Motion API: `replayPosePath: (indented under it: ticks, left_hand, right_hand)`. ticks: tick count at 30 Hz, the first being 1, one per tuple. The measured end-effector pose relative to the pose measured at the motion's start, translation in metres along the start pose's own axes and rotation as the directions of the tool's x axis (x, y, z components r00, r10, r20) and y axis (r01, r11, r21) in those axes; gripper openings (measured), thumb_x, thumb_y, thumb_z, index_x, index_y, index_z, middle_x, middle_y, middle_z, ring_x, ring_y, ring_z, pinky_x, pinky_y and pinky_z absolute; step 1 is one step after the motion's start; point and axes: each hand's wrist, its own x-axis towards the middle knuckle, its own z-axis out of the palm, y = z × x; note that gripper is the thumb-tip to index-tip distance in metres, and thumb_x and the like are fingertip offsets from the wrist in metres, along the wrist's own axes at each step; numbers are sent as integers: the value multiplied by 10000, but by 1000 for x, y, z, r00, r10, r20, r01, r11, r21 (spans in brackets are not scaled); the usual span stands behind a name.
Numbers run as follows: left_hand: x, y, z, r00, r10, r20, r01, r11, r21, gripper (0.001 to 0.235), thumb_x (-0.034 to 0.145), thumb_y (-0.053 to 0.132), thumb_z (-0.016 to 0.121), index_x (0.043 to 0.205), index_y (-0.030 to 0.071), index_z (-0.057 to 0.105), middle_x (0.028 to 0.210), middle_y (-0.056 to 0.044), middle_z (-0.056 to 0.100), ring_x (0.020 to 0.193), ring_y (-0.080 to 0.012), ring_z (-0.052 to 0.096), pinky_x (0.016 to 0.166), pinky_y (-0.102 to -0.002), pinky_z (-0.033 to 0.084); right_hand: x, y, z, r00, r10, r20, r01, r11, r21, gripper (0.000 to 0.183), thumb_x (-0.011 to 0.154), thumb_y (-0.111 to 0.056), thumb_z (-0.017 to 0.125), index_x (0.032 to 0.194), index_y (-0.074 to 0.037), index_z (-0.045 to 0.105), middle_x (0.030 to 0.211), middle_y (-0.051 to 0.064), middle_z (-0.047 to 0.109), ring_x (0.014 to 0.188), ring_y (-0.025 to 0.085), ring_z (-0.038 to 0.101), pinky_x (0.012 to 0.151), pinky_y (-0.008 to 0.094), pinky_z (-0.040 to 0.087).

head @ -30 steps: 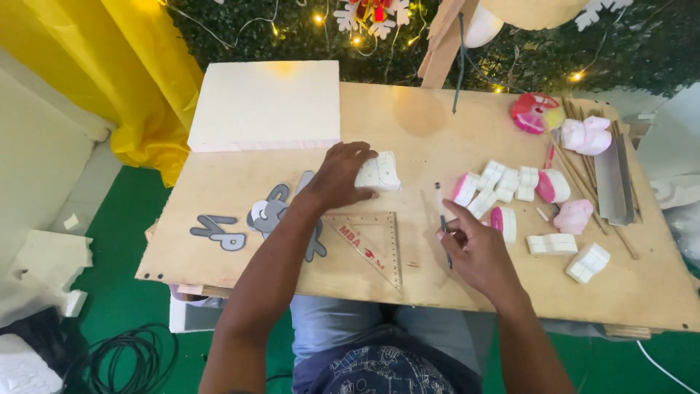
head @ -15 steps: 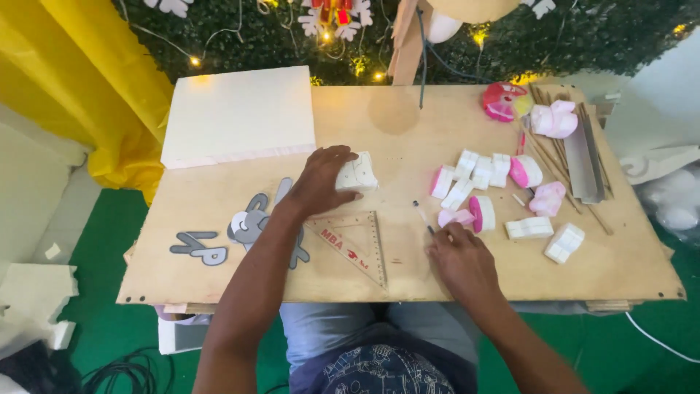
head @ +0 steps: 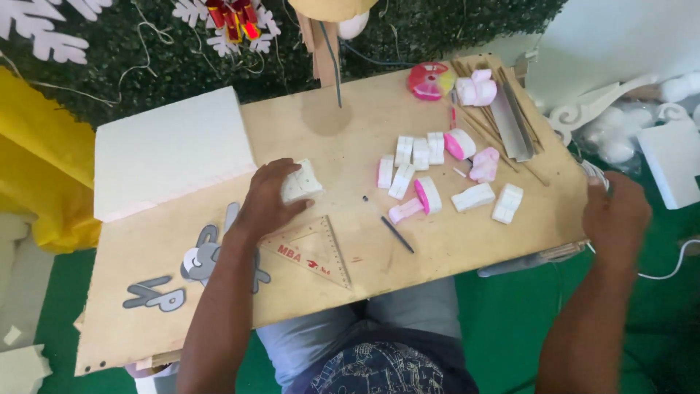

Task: Sorting and arranging small foam blocks and cutouts on a wooden work surface.

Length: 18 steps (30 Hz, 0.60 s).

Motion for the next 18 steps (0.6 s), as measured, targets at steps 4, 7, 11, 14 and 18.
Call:
replayPosePath:
  ticks: [4,7,11,14,18]
  left_hand:
    - [0,-4,3,999,-43,33,42,999,11,733,783,349,874,1401,81,584,1473,-192,551,1373,-387,478,1149,-490,335]
    - [-1,-2,1,1000,-31,5,31,999,17,733,776,326,880,1399,101,566,1457,-174,549,1351,-365,477,1146,-487,324]
    - [-1,0,-2,996,-72,42,73,997,-14,697,800,352,852,1386,89,582,1480,-186,536,1369,-385,465,1150,-493,314]
    - [0,0,-4,997,-72,21,72,997,-19,699,800,357,850,1384,89,574,1469,-181,544,1357,-384,470,1141,-504,319]
    - [-2,3,-4,997,-72,31,73,997,-28,723,786,320,882,1393,73,576,1463,-200,558,1350,-402,480,1128,-517,332]
  right_hand:
    - [13,-8,-15,906,309,289,-317,948,-20,567,1185,-294,422,1483,175,534,1411,409,564,1234,587,525,989,642,387]
    - [11,-14,-18,855,290,430,-361,928,92,515,1212,-302,320,1301,112,613,1294,373,613,1132,561,561,905,620,398]
    - [11,18,5,894,253,369,-229,967,-109,627,1251,-336,259,1314,114,691,1263,395,668,1087,619,605,860,649,427]
    - [12,35,11,918,168,360,-134,984,-119,640,1258,-317,251,1280,121,717,1237,391,701,1072,621,635,863,651,436]
    - [3,55,29,936,88,341,-30,985,-172,605,1284,-202,290,1086,119,763,1097,364,752,1038,566,697,854,596,516]
